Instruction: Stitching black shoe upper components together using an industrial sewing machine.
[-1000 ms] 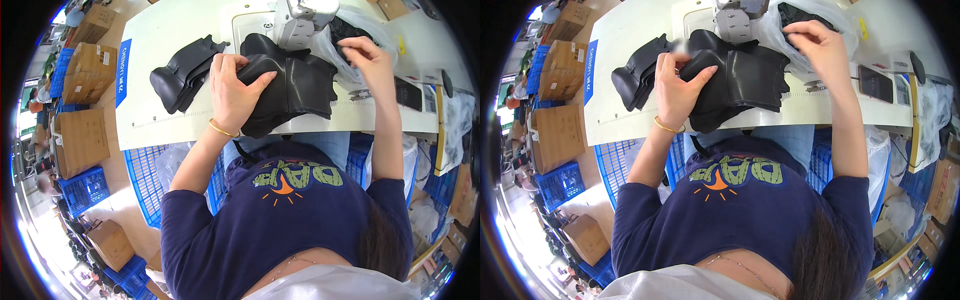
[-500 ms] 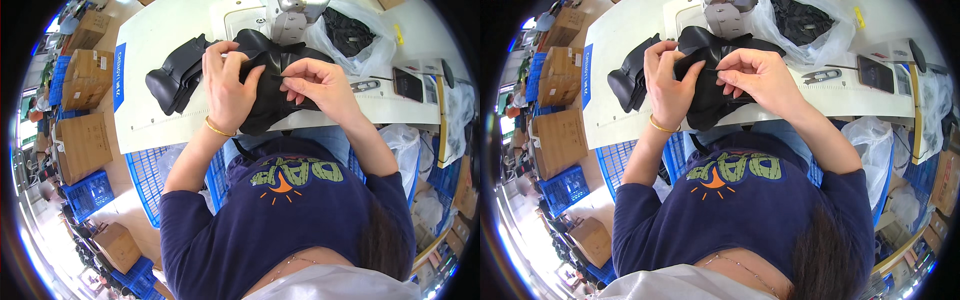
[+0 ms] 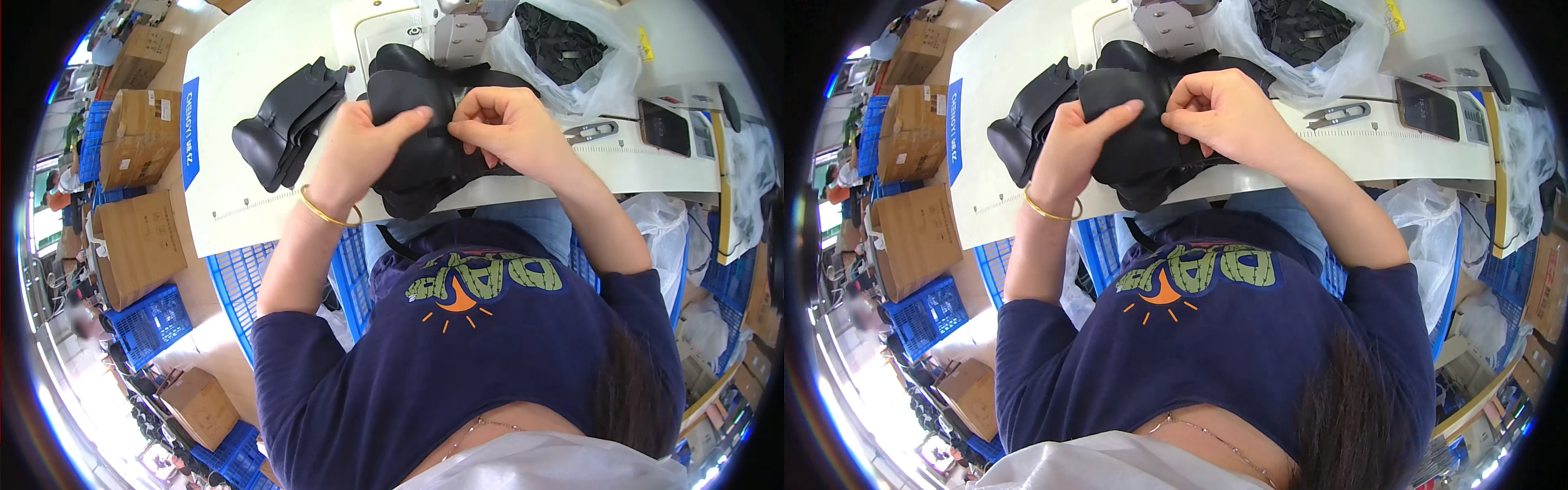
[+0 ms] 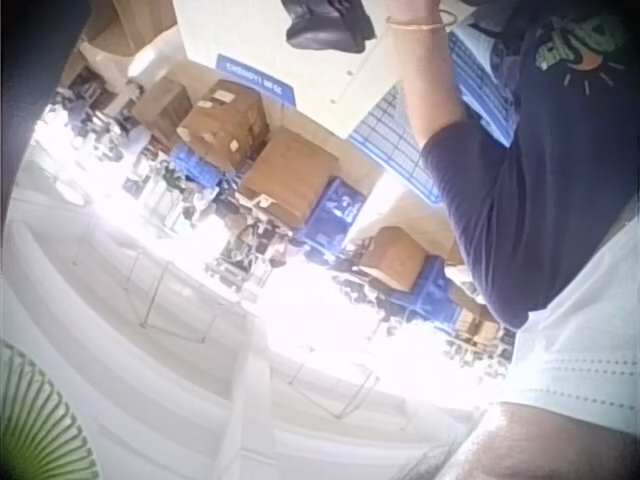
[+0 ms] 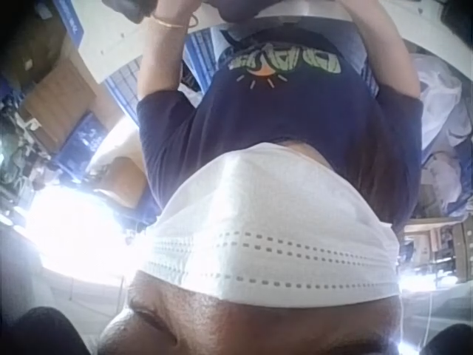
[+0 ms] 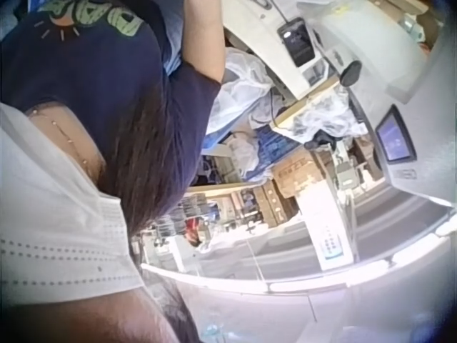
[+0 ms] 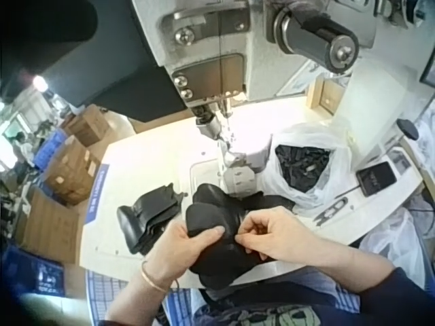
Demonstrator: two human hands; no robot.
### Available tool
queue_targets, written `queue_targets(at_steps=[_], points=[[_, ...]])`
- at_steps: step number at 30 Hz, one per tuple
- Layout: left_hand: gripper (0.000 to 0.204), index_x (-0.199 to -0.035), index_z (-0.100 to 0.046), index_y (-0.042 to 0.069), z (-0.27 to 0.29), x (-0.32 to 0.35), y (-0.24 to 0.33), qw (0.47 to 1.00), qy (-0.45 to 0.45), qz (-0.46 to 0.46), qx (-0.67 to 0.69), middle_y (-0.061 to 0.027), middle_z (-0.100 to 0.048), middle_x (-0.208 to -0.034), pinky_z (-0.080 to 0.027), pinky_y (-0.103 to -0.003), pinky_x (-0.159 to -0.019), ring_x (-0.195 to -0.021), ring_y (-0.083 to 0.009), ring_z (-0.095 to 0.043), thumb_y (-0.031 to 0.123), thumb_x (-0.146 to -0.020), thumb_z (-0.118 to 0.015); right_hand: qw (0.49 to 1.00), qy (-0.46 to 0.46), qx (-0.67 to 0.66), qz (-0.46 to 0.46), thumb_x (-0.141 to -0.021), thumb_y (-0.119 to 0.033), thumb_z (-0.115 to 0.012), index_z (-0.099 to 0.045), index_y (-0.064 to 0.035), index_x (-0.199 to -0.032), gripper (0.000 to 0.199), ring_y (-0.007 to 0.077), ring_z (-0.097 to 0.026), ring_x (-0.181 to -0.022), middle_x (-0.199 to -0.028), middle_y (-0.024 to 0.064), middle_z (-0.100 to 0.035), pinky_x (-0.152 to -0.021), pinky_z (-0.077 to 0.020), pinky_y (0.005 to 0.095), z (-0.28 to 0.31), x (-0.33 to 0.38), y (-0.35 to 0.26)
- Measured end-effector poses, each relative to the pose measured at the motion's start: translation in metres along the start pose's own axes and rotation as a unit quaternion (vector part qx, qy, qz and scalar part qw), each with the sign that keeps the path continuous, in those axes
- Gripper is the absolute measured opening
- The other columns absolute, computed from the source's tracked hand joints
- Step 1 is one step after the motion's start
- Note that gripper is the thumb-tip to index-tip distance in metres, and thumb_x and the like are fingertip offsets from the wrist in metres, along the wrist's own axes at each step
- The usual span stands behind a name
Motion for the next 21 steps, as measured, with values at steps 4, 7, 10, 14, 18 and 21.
queue_targets(at_steps=[4,7,10,14,18,21], points=[[0.015,-0.084,-0.068,-0.003,-0.012,0.008,0.012,0.985,0.002,-0.112,-0.133,-0.0025,-0.067,-0.073,-0.047,-0.023,-0.054,-0.063,-0.0055,-0.059,0.011,-0.078,-0.069,0.998,0.020,0.052,0.035,-0.075,-0.013,-0.063,-0.063,-0.0010,-0.073,0.012,0.0100,-0.054,-0.050,-0.060,0.0057,-0.061,-0.047,-0.0416,0.0256,0.001,0.000,-0.003],[0.016,-0.082,-0.067,-0.005,-0.010,0.008,0.008,0.984,0.030,-0.114,-0.134,-0.0034,-0.067,-0.070,-0.047,-0.023,-0.052,-0.061,-0.0055,-0.059,0.010,-0.076,-0.071,0.989,0.047,0.110,0.083,-0.072,-0.014,-0.063,-0.062,0.0001,-0.073,0.014,0.0139,-0.056,-0.052,-0.060,0.0068,-0.060,-0.051,-0.0433,0.0286,0.002,0.002,-0.009],[0.018,-0.082,-0.067,-0.006,-0.012,0.010,0.009,0.982,0.035,-0.121,-0.139,-0.0046,-0.068,-0.071,-0.048,-0.023,-0.053,-0.062,-0.0059,-0.060,0.010,-0.074,-0.071,0.988,0.062,0.113,0.083,-0.071,-0.015,-0.063,-0.062,0.0005,-0.073,0.016,0.0163,-0.058,-0.055,-0.060,0.0076,-0.060,-0.054,-0.0444,0.0295,0.003,0.004,-0.007],[0.019,-0.085,-0.067,-0.006,-0.012,0.012,0.007,0.985,0.054,-0.101,-0.130,-0.0063,-0.069,-0.075,-0.050,-0.023,-0.058,-0.065,-0.0080,-0.062,0.008,-0.074,-0.072,0.986,0.088,0.096,0.108,-0.073,-0.014,-0.064,-0.062,-0.0004,-0.074,0.014,0.0152,-0.058,-0.056,-0.062,0.0074,-0.061,-0.054,-0.0442,0.0286,0.004,0.009,-0.008],[0.016,-0.089,-0.067,-0.005,-0.010,0.022,0.021,0.983,0.102,-0.148,-0.049,-0.0070,-0.069,-0.081,-0.052,-0.024,-0.063,-0.070,-0.0106,-0.063,0.004,-0.076,-0.071,0.942,0.244,0.065,0.223,-0.075,-0.012,-0.071,-0.059,-0.0027,-0.072,0.015,0.0133,-0.055,-0.051,-0.060,0.0054,-0.057,-0.048,-0.0410,0.0249,0.020,0.047,-0.041],[0.018,-0.096,-0.066,-0.001,-0.010,0.029,0.040,0.973,0.077,-0.150,0.155,-0.0084,-0.068,-0.089,-0.054,-0.028,-0.073,-0.078,-0.0147,-0.065,-0.001,-0.078,-0.069,0.858,0.152,0.220,0.438,-0.076,-0.015,-0.075,-0.057,-0.0050,-0.068,0.022,0.0142,-0.050,-0.043,-0.058,0.0035,-0.053,-0.041,-0.0369,0.0253,0.001,0.082,-0.058]])
Point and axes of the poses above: each hand's wrist, its own x-axis away from the middle knuckle, its own z-axis out of the back of the hand, y = z × x, the point moved 7 cm from there along -x, towards the middle knuckle
